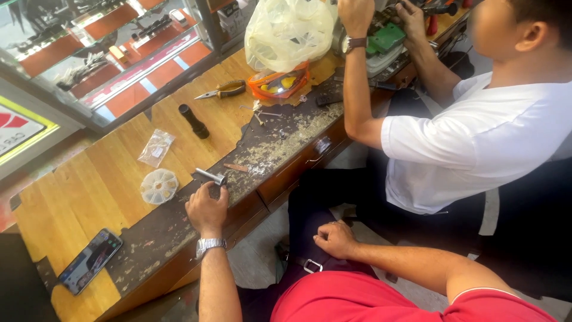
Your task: A locksmith is performing maintenance or adjustment on a lock cylinder using a small tool at a workbench while another person operates a key duplication machine.
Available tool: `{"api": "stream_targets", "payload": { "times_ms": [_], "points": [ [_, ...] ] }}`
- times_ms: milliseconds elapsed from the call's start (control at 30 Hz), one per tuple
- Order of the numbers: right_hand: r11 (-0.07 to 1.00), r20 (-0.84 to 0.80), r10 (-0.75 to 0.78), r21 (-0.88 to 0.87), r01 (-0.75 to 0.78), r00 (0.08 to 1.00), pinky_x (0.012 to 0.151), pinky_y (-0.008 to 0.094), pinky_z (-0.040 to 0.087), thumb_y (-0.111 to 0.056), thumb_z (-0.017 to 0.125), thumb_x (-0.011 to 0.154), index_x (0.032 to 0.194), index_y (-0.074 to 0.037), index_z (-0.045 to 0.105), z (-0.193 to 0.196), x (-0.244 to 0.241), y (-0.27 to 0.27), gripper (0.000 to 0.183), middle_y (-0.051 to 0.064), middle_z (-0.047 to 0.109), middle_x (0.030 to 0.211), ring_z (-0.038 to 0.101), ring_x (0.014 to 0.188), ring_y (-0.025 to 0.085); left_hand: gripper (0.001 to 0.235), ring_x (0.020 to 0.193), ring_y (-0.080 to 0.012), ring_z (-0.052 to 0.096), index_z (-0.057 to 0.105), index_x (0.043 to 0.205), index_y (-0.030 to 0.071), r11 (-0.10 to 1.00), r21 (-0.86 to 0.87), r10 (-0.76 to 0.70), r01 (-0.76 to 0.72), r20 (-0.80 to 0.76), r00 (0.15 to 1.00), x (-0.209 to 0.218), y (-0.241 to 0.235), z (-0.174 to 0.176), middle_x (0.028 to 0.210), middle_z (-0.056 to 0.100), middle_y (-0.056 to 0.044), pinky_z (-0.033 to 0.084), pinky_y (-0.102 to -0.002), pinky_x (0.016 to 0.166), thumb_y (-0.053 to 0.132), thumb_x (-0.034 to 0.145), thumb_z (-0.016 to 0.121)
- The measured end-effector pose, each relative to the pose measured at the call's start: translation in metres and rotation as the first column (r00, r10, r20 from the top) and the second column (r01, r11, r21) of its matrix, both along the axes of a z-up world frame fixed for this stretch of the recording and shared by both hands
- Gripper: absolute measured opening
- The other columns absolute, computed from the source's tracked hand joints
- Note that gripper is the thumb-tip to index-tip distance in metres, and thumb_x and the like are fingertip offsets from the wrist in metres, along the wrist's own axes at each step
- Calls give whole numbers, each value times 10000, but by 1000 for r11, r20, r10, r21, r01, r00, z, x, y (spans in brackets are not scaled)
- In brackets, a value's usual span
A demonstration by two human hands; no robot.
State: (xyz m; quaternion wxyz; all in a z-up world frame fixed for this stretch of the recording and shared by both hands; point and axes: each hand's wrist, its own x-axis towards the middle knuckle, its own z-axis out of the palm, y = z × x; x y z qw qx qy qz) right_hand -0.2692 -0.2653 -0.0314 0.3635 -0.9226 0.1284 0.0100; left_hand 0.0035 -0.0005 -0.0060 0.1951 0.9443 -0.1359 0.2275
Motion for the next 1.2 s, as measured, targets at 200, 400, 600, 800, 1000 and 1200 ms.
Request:
{"api": "stream_targets", "payload": {
  "times_ms": [200,400,600,800,1000,1200],
  "points": [
    [1000,-55,29,0,-30,998,608,365,517,-378,703,784,579,-169,667,-7,-2,-1,295,71,683,565,706,636,290,312,821,-215,702,742,1015,239,999,-25,42,-42,8,999,3,3,-6,873,748,-2,485,-377,796,419,766,792],
    [999,-119,-16,-50,10,993,622,408,540,-395,709,787,615,-158,687,-9,-2,1,293,107,678,590,708,667,335,381,799,-198,689,725,1033,269,998,-67,16,-13,39,999,2,4,-2,863,732,22,478,-359,771,470,714,780],
    [999,-104,-35,-39,31,994,606,395,536,-419,720,784,594,-176,683,-17,-3,0,311,101,642,550,697,632,328,375,773,-180,688,735,1023,264,999,-35,16,-14,32,999,3,2,0,833,727,33,479,-343,757,471,714,786],
    [1000,-37,2,-11,-2,999,661,377,519,-416,715,803,576,-185,666,-18,-3,-3,327,87,620,512,687,629,305,317,786,-182,698,745,1037,244,1000,-27,-15,14,-22,1000,0,-1,10,845,738,23,481,-333,763,433,784,766],
    [999,-3,-28,40,28,1000,677,379,497,-374,714,826,595,-168,660,-10,-4,-7,315,89,627,514,687,640,308,307,795,-187,700,741,1028,233,999,-37,-36,36,5,999,0,0,1,854,739,9,490,-324,763,438,802,773],
    [998,6,-41,45,41,999,678,363,480,-391,705,820,571,-186,649,-7,-7,-11,327,59,624,499,680,633,282,303,784,-191,702,743,1016,223,998,-43,-52,54,43,998,3,2,-7,861,746,10,481,-324,747,415,786,790]
  ]
}}
